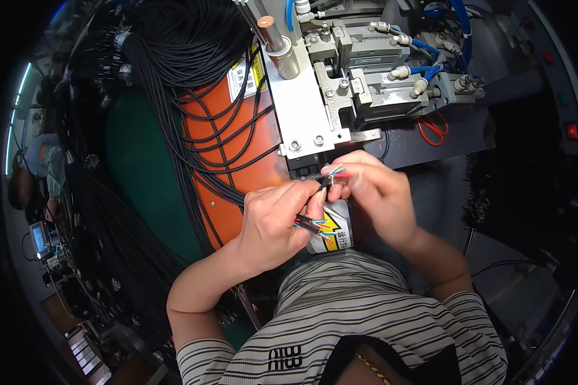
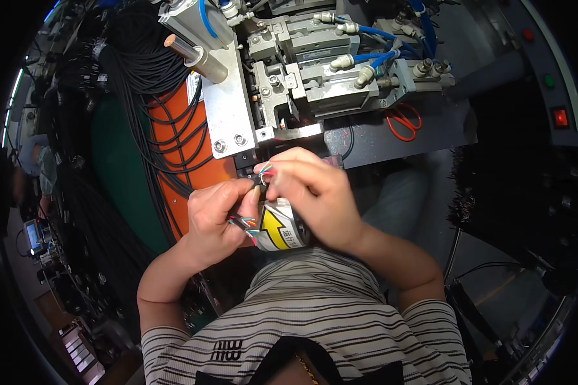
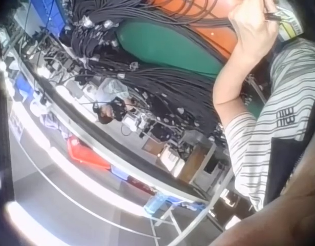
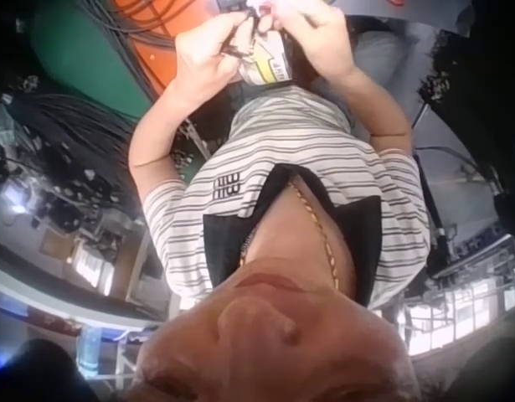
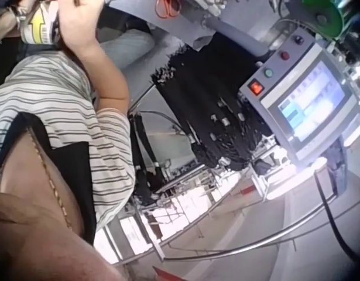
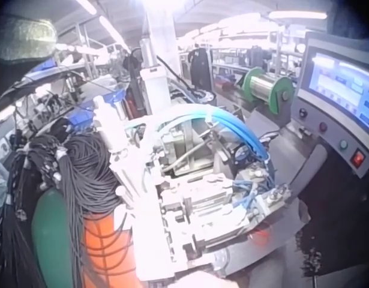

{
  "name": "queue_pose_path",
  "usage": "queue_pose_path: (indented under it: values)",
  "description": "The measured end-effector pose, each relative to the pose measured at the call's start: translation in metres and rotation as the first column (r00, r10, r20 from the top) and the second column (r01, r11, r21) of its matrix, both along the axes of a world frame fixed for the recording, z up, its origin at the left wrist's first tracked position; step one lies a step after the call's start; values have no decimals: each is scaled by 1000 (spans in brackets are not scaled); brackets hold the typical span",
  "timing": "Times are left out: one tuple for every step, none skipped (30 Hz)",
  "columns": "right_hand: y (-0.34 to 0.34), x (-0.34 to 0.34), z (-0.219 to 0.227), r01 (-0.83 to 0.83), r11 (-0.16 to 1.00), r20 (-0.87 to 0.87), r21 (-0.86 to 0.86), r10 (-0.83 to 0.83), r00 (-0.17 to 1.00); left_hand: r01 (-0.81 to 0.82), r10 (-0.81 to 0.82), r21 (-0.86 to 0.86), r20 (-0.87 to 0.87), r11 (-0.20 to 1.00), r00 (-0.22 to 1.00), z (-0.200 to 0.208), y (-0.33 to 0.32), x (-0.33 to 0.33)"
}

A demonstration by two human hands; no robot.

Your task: Assembling and connecting wires using a specialized crimping or processing machine on a production floor.

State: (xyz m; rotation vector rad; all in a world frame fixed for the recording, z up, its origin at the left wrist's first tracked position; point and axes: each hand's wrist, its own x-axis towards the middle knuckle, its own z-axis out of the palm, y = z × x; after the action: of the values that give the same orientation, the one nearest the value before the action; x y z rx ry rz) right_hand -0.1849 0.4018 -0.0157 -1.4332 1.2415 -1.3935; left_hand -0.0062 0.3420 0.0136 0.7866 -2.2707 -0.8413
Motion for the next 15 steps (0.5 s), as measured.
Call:
queue_pose_path:
  values:
    - [-4, -5, -6, -139, 982, 318, 129, 92, 944, 5, -5, 17, -7, 1000, 1000, 2, -1, 0]
    - [-7, -8, -10, -304, 931, 611, 203, 122, 782, 13, -12, 32, -13, 999, 1000, 3, -2, -1]
    - [-8, -9, -5, -335, 914, 678, 228, 98, 728, 14, -13, 31, -13, 999, 1000, 3, -3, -1]
    - [-9, -10, -5, -334, 915, 678, 227, 98, 728, 29, -26, 114, -32, 993, 999, 2, -4, 1]
    - [-10, -13, -5, -382, 893, 723, 237, 100, 683, 46, -37, 195, -52, 980, 998, 2, -6, 3]
    - [-11, -15, -5, -430, 870, 766, 243, 100, 635, 64, -46, 275, -72, 959, 996, 2, -8, 5]
    - [-12, -16, -5, -477, 844, 806, 246, 95, 585, 65, -47, 275, -71, 959, 996, 2, -10, 7]
    - [-13, -17, -4, -476, 844, 806, 246, 95, 584, 102, -78, 356, -81, 929, 994, 2, -12, 9]
    - [-15, -18, -2, -459, 850, 750, 259, 123, 650, 138, -108, 435, -94, 890, 990, 2, -14, 11]
    - [-16, -18, 0, -441, 856, 687, 271, 148, 711, 173, -136, 509, -110, 843, 985, 2, -16, 13]
    - [-17, -19, 2, -421, 862, 619, 281, 172, 766, 173, -137, 509, -109, 843, 985, 3, -18, 14]
    - [-18, -19, 3, -421, 862, 619, 282, 172, 766, 193, -157, 556, -113, 809, 981, 5, -20, 15]
    - [-19, -20, 4, -412, 872, 593, 264, 190, 783, 211, -177, 600, -117, 772, 977, 7, -22, 16]
    - [-19, -20, 5, -402, 882, 565, 246, 207, 799, 229, -196, 642, -123, 732, 973, 8, -23, 17]
    - [-20, -20, 5, -394, 891, 537, 228, 223, 814, 228, -196, 643, -123, 731, 973, 9, -26, 18]
